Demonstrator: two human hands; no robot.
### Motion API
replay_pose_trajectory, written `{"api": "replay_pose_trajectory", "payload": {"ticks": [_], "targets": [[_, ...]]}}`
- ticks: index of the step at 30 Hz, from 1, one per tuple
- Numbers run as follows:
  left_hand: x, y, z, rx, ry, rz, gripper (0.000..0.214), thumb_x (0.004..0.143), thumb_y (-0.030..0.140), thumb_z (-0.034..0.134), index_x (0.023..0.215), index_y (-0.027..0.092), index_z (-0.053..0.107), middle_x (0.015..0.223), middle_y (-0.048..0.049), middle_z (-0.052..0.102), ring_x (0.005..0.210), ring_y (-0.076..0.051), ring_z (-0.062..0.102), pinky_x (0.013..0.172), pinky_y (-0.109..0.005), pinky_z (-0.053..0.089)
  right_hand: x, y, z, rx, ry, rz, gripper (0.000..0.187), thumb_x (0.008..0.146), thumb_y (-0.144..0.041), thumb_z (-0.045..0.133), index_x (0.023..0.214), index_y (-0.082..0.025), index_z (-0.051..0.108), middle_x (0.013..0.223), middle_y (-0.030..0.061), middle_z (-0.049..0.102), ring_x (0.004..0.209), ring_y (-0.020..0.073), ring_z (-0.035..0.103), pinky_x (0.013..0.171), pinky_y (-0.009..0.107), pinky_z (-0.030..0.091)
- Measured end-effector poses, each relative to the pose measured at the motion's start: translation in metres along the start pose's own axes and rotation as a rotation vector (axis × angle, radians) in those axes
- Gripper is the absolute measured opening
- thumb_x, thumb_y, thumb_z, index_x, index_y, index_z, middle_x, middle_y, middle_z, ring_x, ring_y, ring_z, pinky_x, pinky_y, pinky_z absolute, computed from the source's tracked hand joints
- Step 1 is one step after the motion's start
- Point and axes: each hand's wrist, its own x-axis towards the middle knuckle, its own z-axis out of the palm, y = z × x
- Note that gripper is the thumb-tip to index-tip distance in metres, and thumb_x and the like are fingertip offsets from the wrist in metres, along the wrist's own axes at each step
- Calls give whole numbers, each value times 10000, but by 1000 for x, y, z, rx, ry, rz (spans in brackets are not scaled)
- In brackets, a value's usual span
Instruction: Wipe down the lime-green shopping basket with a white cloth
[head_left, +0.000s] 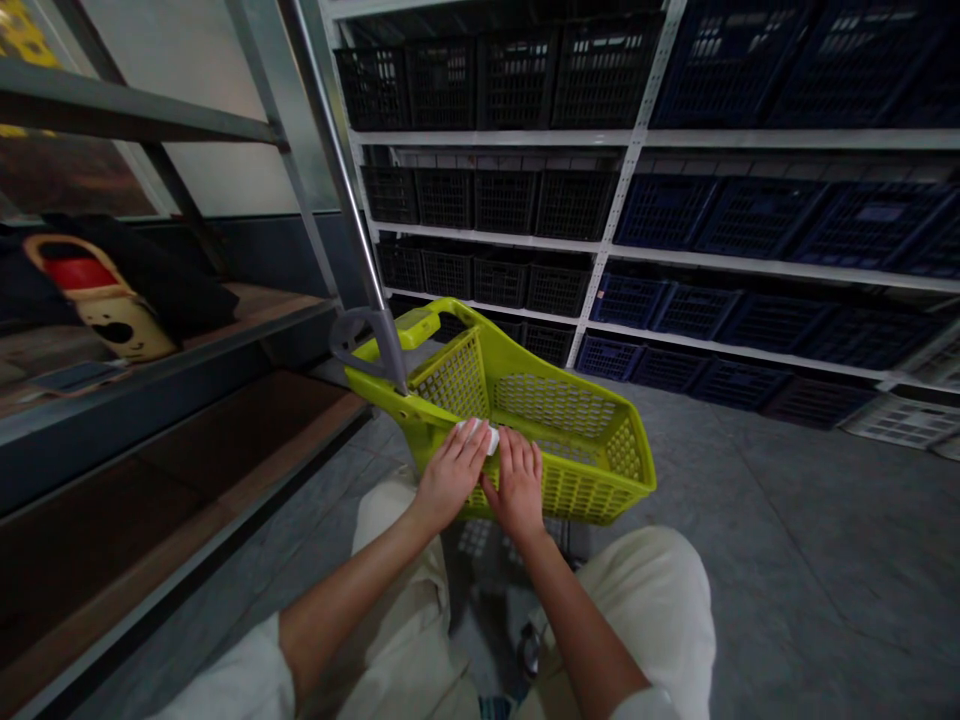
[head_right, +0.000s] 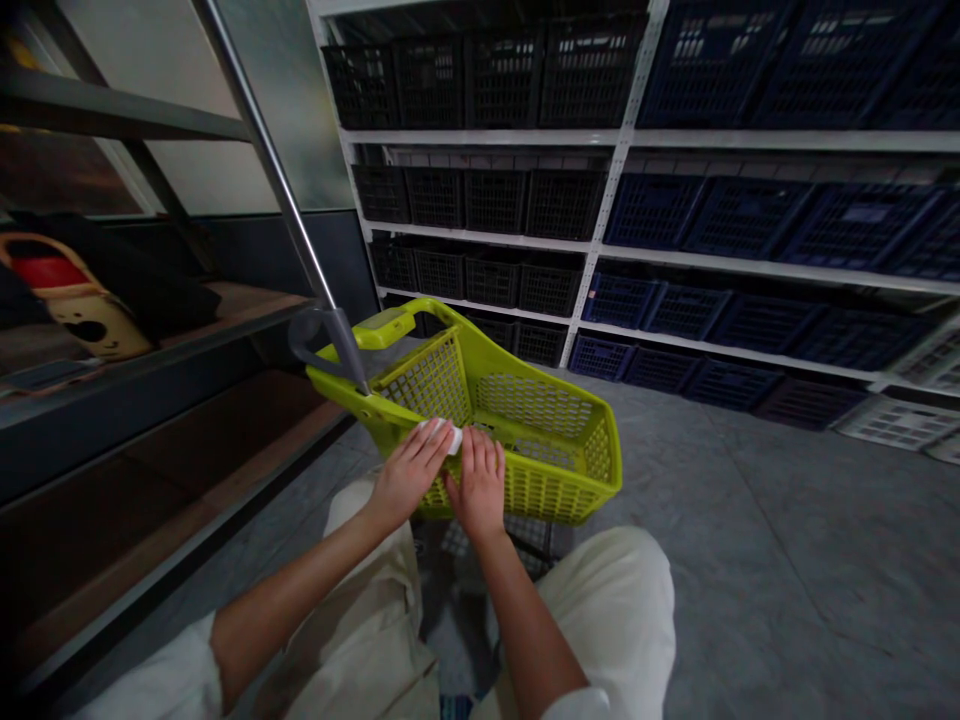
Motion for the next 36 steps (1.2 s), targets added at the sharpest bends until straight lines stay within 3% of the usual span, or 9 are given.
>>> {"api": "replay_pose_trajectory", "payload": {"ticks": [5,10,13,16,24,27,30,36], "targets": [[-4,-33,-6,-13,30,60,464,955,104,398,1402,104,523,1491,-78,508,1384,-259,467,1118,-390,439,0,5,-3,-11,-8,-18,654,928,-291,497,1516,-85,299,1491,137,471,1392,254,364,1197,460,213],[-16,-78,-17,-14,47,-64,487,950,76,360,1412,101,510,1489,-105,507,1402,-279,441,1125,-439,421,0,4,-2,-10,2,-12,677,928,-289,506,1531,-87,275,1493,133,471,1394,256,358,1199,455,203],[-20,-85,-19,-23,59,-122,494,945,78,362,1421,86,496,1498,-124,493,1423,-283,411,1144,-442,398,-1,2,1,-3,20,0,681,928,-295,506,1533,-91,271,1486,141,476,1396,261,360,1200,469,197],[-18,-70,-14,-13,51,-132,490,944,82,371,1417,69,497,1497,-130,492,1412,-281,427,1153,-427,394,-1,1,2,-1,32,1,679,927,-297,502,1531,-90,272,1482,145,477,1398,265,358,1202,482,190],[7,7,2,18,-17,-63,457,954,124,411,1394,71,523,1485,-102,512,1384,-259,467,1149,-389,413,-2,2,0,15,29,-2,644,901,-258,476,1503,-88,325,1485,151,470,1399,272,362,1193,495,206],[12,17,3,-18,-16,-22,464,954,133,427,1409,94,509,1488,-89,512,1386,-238,467,1152,-378,408,-2,6,-2,27,20,-7,637,889,-262,494,1486,-85,356,1484,149,472,1397,276,364,1196,498,198],[10,2,1,-47,-23,21,475,949,125,434,1420,115,500,1497,-84,504,1398,-226,451,1148,-366,408,-2,10,-4,9,10,-11,642,904,-263,494,1499,-85,333,1485,140,473,1394,264,363,1199,478,200],[-8,-66,-14,-56,25,-71,482,942,90,396,1408,117,516,1477,-110,523,1386,-262,465,1112,-424,430,-1,8,-3,-16,4,-16,689,926,-285,502,1537,-81,258,1501,134,459,1402,259,347,1200,463,207]]}}
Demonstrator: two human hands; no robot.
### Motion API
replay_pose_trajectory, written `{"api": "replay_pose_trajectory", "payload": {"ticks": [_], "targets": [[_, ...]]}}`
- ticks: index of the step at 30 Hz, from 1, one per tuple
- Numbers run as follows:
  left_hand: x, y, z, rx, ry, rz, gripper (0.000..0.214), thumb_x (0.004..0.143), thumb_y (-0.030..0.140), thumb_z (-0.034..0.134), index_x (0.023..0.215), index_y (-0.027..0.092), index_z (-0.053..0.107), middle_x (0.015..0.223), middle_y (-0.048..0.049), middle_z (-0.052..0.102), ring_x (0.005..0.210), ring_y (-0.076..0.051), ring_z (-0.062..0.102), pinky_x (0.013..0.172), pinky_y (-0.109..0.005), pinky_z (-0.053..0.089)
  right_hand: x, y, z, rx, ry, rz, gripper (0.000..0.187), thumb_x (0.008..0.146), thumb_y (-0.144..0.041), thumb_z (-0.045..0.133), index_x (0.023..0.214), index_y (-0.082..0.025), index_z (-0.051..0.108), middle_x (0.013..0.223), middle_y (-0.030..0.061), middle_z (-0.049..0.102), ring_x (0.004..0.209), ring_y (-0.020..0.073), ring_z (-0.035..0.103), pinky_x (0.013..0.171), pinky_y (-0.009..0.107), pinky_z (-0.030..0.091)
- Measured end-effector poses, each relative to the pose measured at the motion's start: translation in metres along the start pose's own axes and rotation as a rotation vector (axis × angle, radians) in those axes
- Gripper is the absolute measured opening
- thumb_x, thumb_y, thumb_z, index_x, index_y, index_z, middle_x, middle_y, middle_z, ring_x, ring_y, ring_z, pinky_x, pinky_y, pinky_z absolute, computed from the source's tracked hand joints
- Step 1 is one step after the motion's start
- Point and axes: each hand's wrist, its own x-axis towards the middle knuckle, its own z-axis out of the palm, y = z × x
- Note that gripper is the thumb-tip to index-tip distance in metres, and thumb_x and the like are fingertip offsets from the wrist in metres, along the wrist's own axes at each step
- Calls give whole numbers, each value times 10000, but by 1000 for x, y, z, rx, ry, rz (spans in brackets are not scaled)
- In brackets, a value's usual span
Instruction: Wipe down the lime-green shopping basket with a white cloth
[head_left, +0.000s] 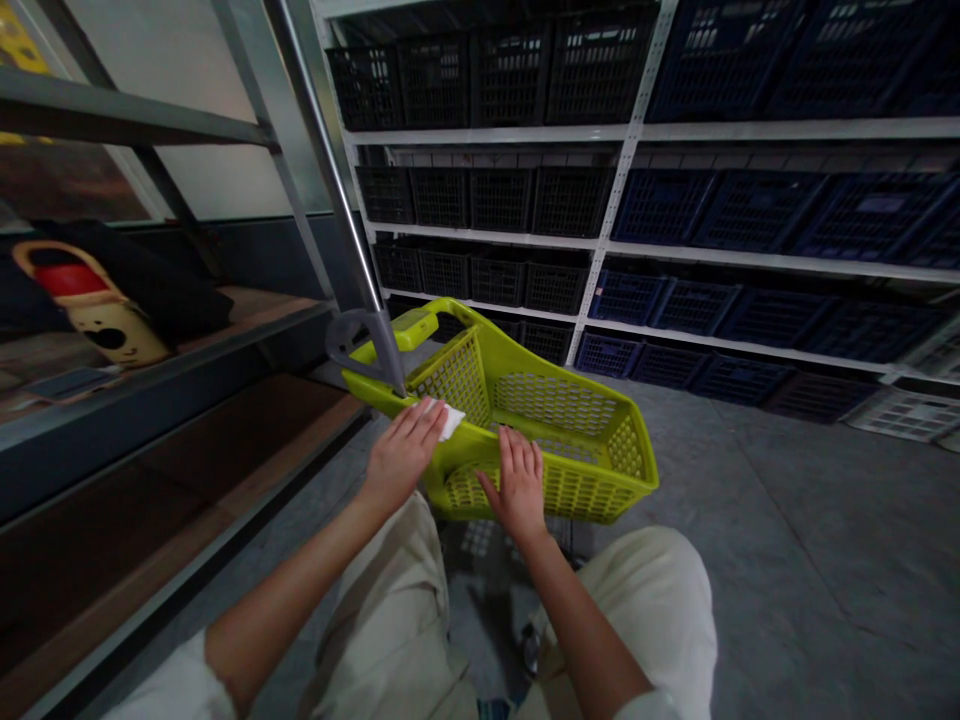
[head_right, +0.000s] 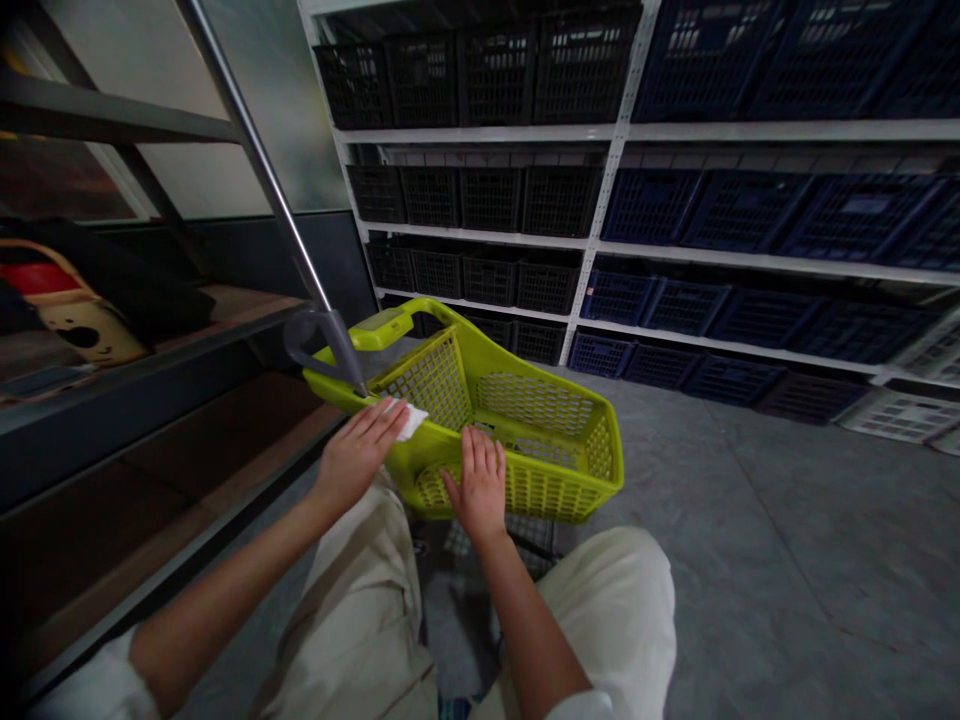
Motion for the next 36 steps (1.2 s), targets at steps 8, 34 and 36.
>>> {"api": "replay_pose_trajectory", "payload": {"ticks": [8,34,36], "targets": [[-2,6,3,35,-9,-85,472,941,83,377,1387,77,530,1457,-130,540,1381,-276,471,1154,-415,384,1,-8,5,24,19,11,671,940,-290,463,1547,-97,250,1502,134,460,1397,280,360,1191,491,218],[-10,-16,-2,31,43,-80,485,963,101,357,1430,120,489,1478,-104,522,1404,-250,443,1146,-417,393,1,-6,0,20,3,-10,737,933,-291,484,1572,-104,170,1498,138,463,1389,270,365,1185,475,238],[-10,-3,2,32,58,-75,485,957,96,367,1422,121,500,1478,-101,522,1400,-250,449,1152,-407,388,1,-8,1,22,9,-9,735,931,-295,489,1568,-100,179,1497,137,463,1393,269,358,1188,477,233]]}}
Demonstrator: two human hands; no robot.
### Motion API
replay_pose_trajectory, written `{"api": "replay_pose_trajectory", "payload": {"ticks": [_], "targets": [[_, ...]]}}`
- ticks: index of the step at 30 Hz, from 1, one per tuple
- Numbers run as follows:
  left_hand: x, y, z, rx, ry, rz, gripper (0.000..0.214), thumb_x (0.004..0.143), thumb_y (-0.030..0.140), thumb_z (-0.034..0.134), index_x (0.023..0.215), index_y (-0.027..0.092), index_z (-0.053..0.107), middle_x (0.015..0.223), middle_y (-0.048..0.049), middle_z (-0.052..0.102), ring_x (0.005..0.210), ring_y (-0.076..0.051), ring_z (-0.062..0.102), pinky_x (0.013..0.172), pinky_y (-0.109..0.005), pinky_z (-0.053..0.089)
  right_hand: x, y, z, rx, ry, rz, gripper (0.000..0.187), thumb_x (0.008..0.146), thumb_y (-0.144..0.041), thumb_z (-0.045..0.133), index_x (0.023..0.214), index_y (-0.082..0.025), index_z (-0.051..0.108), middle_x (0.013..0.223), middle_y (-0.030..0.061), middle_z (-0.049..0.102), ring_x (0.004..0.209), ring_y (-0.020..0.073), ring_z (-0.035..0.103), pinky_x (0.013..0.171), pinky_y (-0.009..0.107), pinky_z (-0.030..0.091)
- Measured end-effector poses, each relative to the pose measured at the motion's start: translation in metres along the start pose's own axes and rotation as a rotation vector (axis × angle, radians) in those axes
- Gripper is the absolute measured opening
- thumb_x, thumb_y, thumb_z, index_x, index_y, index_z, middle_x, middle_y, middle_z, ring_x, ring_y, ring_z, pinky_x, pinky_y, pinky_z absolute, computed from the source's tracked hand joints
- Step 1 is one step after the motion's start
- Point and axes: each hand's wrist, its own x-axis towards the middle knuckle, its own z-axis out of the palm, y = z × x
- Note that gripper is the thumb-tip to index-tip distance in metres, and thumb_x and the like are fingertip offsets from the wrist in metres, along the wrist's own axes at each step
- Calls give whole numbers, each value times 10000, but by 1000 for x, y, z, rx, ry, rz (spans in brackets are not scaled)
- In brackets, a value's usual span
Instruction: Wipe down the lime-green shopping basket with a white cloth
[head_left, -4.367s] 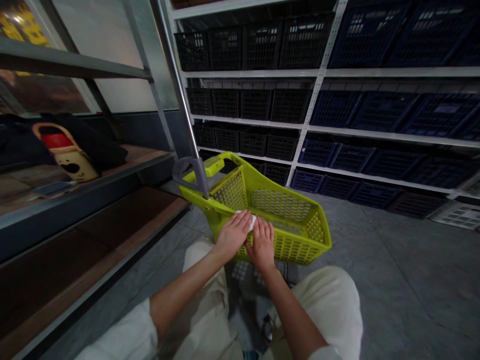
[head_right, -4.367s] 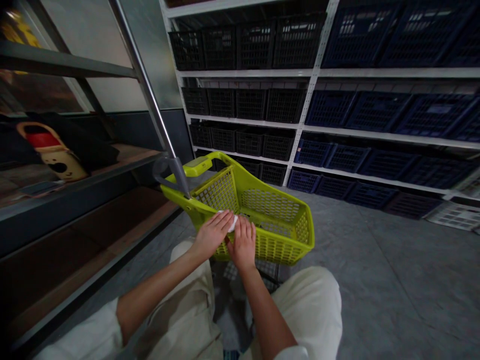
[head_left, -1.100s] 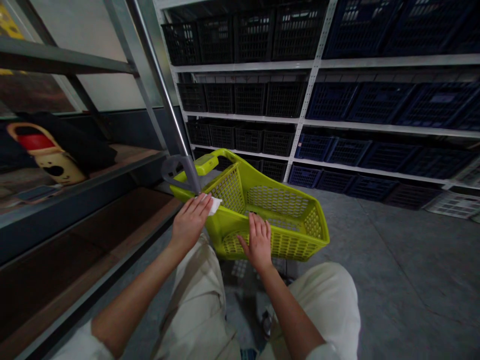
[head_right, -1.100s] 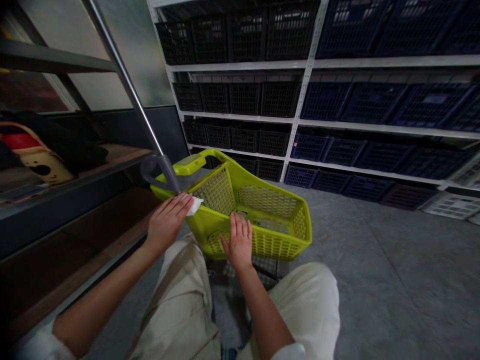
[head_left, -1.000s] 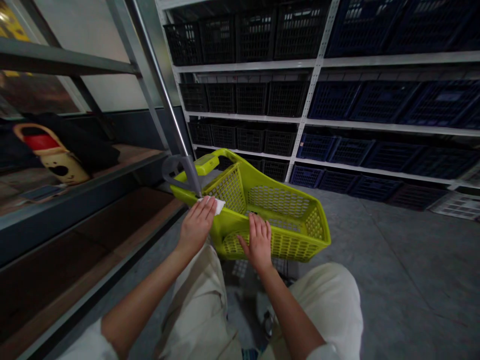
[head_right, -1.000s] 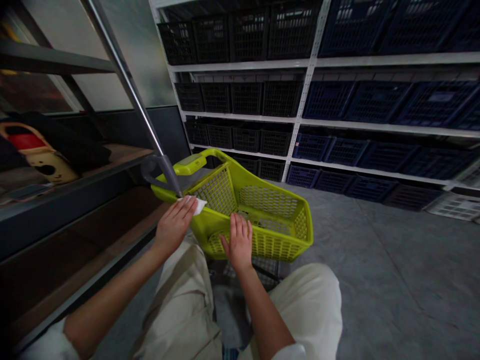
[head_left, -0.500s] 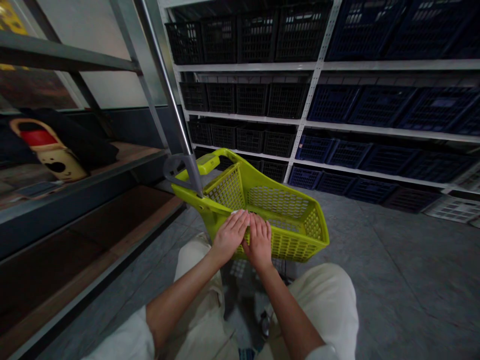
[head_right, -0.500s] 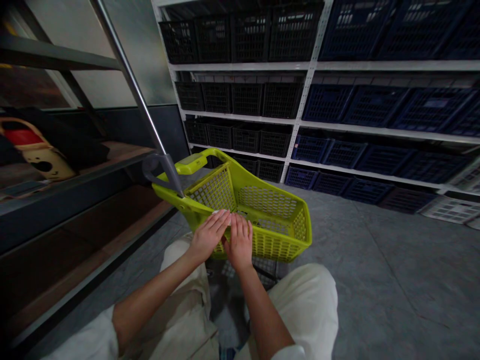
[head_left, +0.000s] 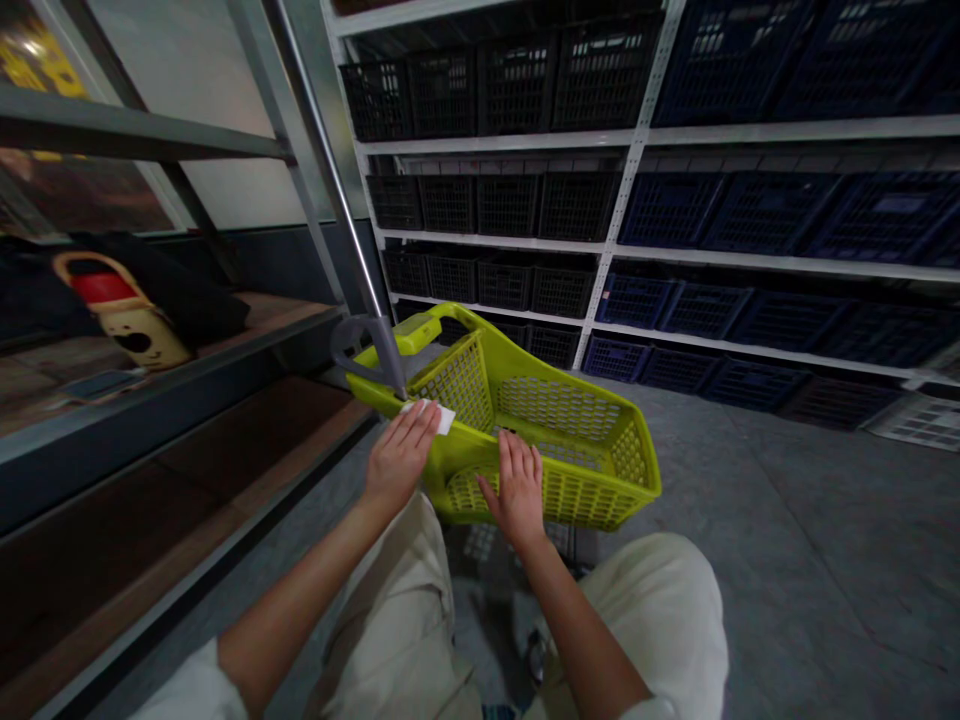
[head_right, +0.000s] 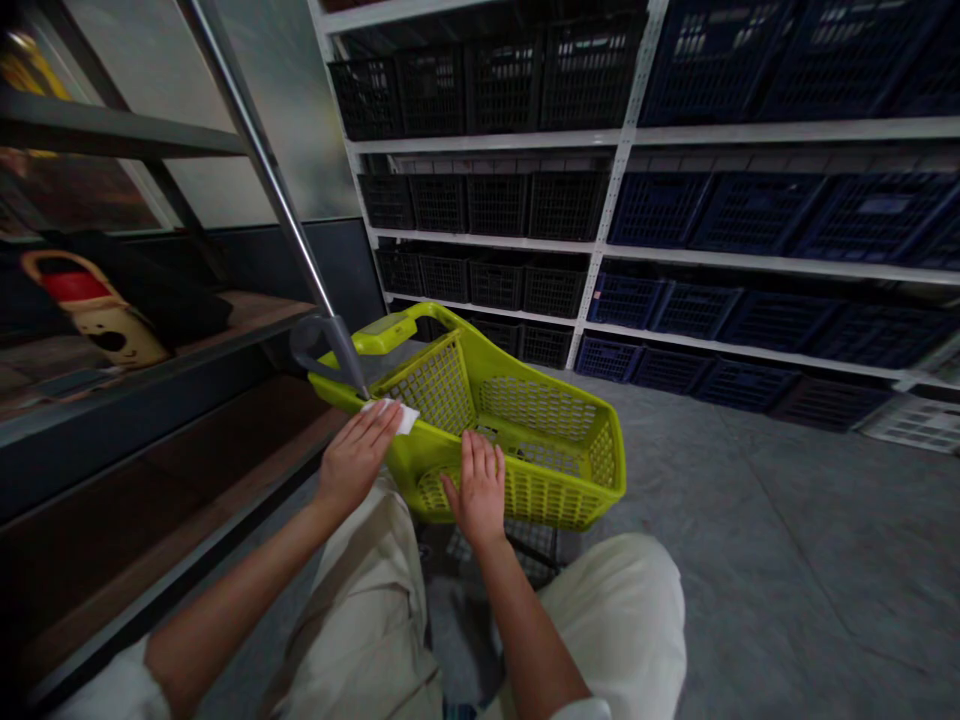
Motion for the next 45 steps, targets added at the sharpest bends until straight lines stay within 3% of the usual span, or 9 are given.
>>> {"api": "replay_pose_trajectory", "payload": {"ticks": [7,11,17,21,24,29,38,41,45], "targets": [[6,63,16,0,-71,58,488,950,106,393,1425,128,499,1497,-91,500,1404,-232,444,1144,-388,413,0,-1,0,6,-3,6,697,908,-272,500,1538,-99,259,1494,141,466,1397,263,359,1194,481,223],[12,83,22,-29,-99,108,477,957,142,415,1427,118,493,1511,-86,484,1415,-224,427,1154,-374,406,-1,2,-2,9,-14,13,665,898,-264,492,1518,-103,309,1494,140,464,1403,260,357,1201,484,207],[10,42,15,-86,-45,143,490,959,131,418,1445,154,473,1476,-85,529,1406,-212,441,1162,-377,391,-1,11,-5,-21,-17,-13,692,924,-277,478,1551,-110,236,1479,142,479,1387,258,378,1186,472,244],[4,-2,4,-39,-3,53,482,982,129,365,1452,167,464,1470,-59,539,1404,-217,442,1179,-389,363,-1,10,-3,-22,-23,-2,697,936,-279,476,1559,-106,215,1498,132,462,1398,251,361,1194,462,231],[0,-17,0,-10,29,-18,477,988,128,346,1449,143,466,1470,-68,538,1408,-226,437,1183,-387,354,-1,5,1,-17,-14,18,722,935,-290,488,1568,-112,190,1501,135,458,1401,254,354,1197,471,223],[1,5,3,-22,27,-42,489,967,118,370,1444,141,479,1458,-98,545,1400,-241,450,1163,-410,386,0,-1,5,-20,1,26,749,928,-303,493,1574,-110,166,1493,148,463,1405,263,346,1193,487,233],[14,96,25,-69,-110,12,478,965,137,382,1430,96,485,1509,-103,484,1416,-221,426,1170,-373,389,-1,0,2,15,-12,30,693,850,-204,494,1511,-92,316,1489,145,469,1412,256,342,1207,487,190],[15,96,27,-73,-99,48,469,977,145,376,1431,142,492,1497,-52,508,1407,-188,437,1177,-346,380,-1,4,0,13,-22,31,688,846,-203,503,1501,-85,329,1490,144,470,1407,255,347,1208,485,185],[14,62,19,-59,-60,137,432,977,149,418,1393,152,536,1472,-32,537,1392,-208,458,1167,-364,393,-1,7,-2,-2,-24,14,673,882,-217,490,1515,-89,301,1497,136,462,1400,252,355,1201,472,199]]}}
